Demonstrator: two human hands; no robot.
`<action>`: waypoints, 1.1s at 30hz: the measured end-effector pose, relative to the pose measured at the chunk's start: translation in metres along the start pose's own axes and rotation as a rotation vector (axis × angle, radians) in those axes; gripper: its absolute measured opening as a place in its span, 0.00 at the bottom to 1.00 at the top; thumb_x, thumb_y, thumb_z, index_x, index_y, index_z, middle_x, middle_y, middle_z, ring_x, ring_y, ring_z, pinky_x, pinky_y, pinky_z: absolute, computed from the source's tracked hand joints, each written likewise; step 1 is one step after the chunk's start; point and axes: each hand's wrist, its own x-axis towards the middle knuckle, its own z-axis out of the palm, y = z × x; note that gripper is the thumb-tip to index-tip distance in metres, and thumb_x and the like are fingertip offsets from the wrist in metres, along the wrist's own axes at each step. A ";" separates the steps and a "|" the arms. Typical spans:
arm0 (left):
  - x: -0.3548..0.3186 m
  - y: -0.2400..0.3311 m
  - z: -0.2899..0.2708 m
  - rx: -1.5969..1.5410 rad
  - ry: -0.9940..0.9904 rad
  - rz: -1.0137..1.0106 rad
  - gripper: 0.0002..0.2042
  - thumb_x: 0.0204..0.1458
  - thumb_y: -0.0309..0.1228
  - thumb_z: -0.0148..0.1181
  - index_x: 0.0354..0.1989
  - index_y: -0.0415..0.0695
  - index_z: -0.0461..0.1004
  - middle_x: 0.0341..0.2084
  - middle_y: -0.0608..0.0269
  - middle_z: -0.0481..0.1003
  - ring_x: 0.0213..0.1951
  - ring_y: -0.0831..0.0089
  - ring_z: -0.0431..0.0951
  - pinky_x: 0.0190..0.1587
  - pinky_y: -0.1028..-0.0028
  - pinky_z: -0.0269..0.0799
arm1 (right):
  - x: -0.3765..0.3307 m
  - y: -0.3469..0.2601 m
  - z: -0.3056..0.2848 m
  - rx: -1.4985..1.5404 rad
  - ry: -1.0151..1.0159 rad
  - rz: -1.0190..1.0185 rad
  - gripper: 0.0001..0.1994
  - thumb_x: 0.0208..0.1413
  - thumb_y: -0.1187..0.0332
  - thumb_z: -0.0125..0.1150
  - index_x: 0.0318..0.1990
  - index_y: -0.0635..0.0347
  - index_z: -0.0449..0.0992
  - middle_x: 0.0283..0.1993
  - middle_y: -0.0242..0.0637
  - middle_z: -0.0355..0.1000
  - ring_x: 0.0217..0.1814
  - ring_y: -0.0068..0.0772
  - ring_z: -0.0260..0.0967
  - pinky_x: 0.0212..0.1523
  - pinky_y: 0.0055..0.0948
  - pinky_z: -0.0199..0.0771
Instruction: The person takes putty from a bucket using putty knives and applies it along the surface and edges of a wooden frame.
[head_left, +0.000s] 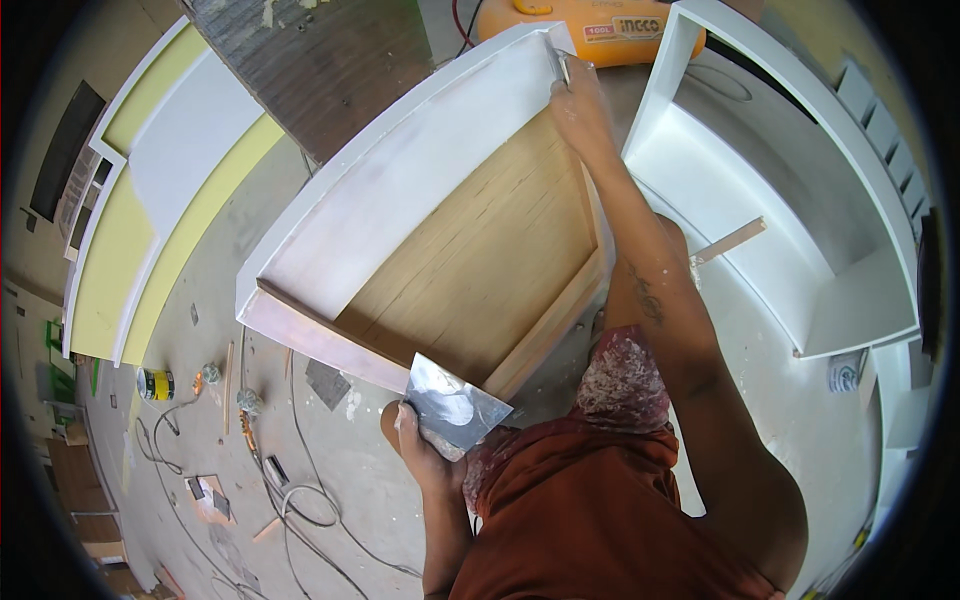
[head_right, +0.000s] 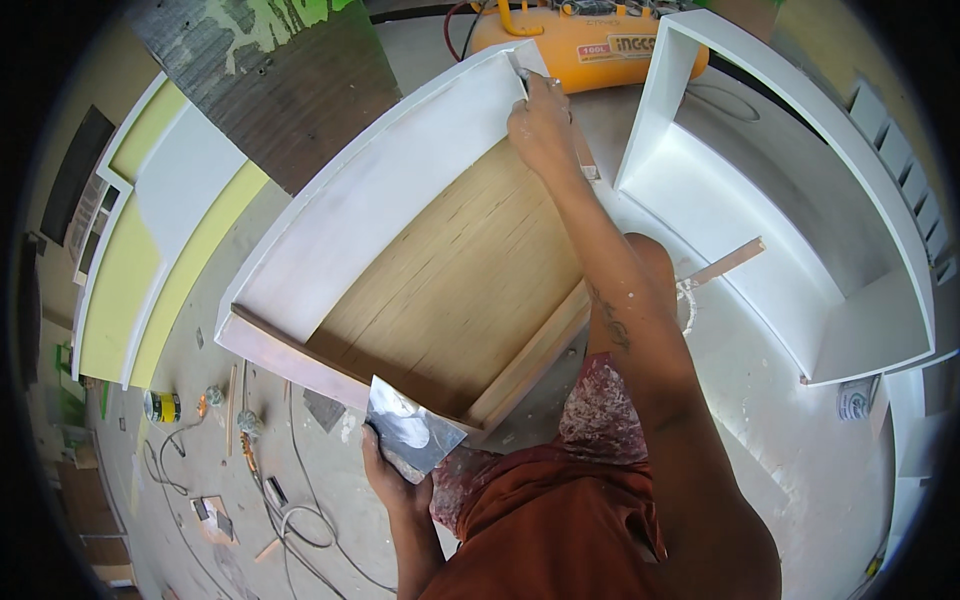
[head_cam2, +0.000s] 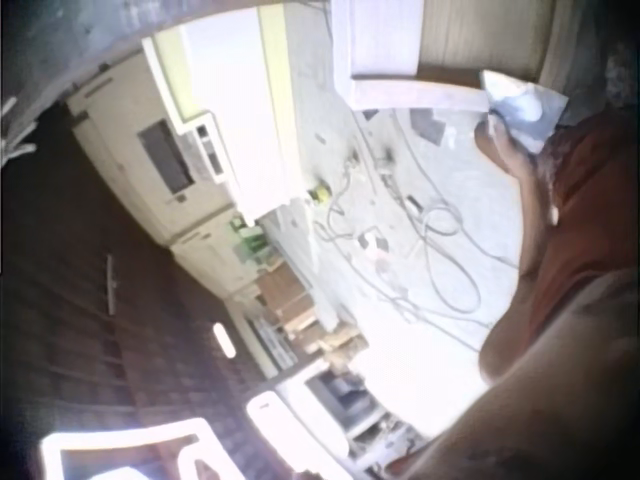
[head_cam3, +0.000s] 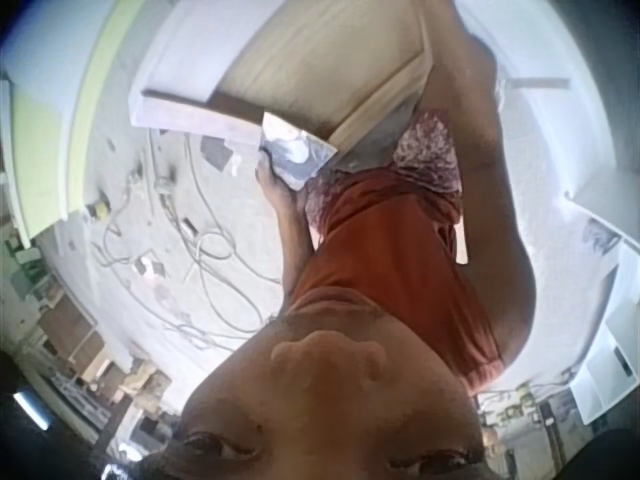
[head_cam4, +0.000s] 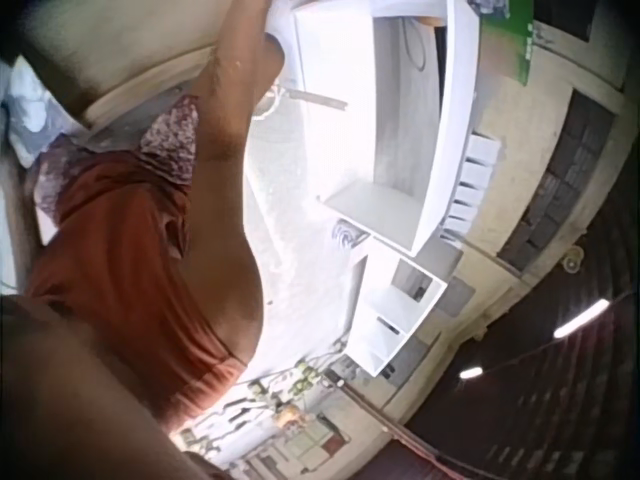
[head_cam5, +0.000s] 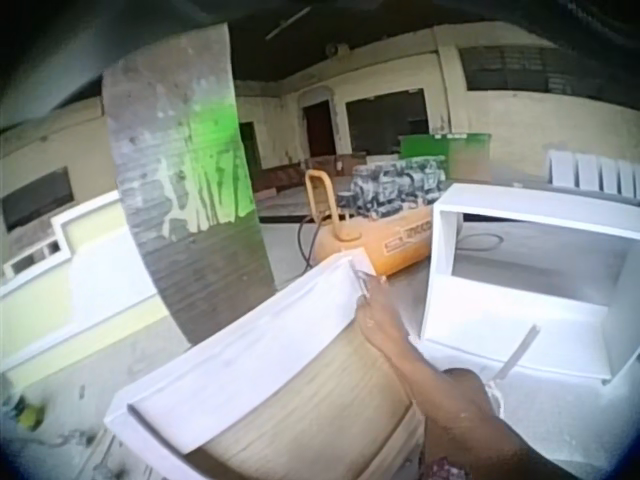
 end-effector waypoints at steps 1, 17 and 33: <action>-0.001 -0.001 -0.005 0.003 0.033 0.001 0.23 0.64 0.46 0.47 0.58 0.40 0.66 0.50 0.58 0.74 0.51 0.63 0.75 0.54 0.62 0.70 | -0.001 -0.001 0.006 -0.042 0.006 0.024 0.23 0.52 0.75 0.49 0.58 0.69 0.64 0.55 0.64 0.64 0.58 0.67 0.61 0.60 0.52 0.61; 0.005 -0.001 -0.024 -0.056 0.178 0.067 0.24 0.65 0.46 0.45 0.60 0.41 0.65 0.53 0.59 0.71 0.56 0.63 0.71 0.59 0.62 0.64 | -0.132 -0.176 0.045 -0.089 -0.127 -0.136 0.26 0.51 0.75 0.51 0.59 0.75 0.63 0.55 0.59 0.62 0.53 0.54 0.60 0.50 0.49 0.64; -0.003 0.044 0.035 -0.058 0.004 0.054 0.26 0.64 0.48 0.46 0.60 0.39 0.63 0.51 0.53 0.73 0.49 0.59 0.76 0.51 0.60 0.73 | -0.206 -0.135 -0.056 0.424 -1.034 -0.361 0.37 0.46 0.83 0.57 0.68 0.50 0.61 0.68 0.45 0.54 0.69 0.51 0.53 0.71 0.48 0.52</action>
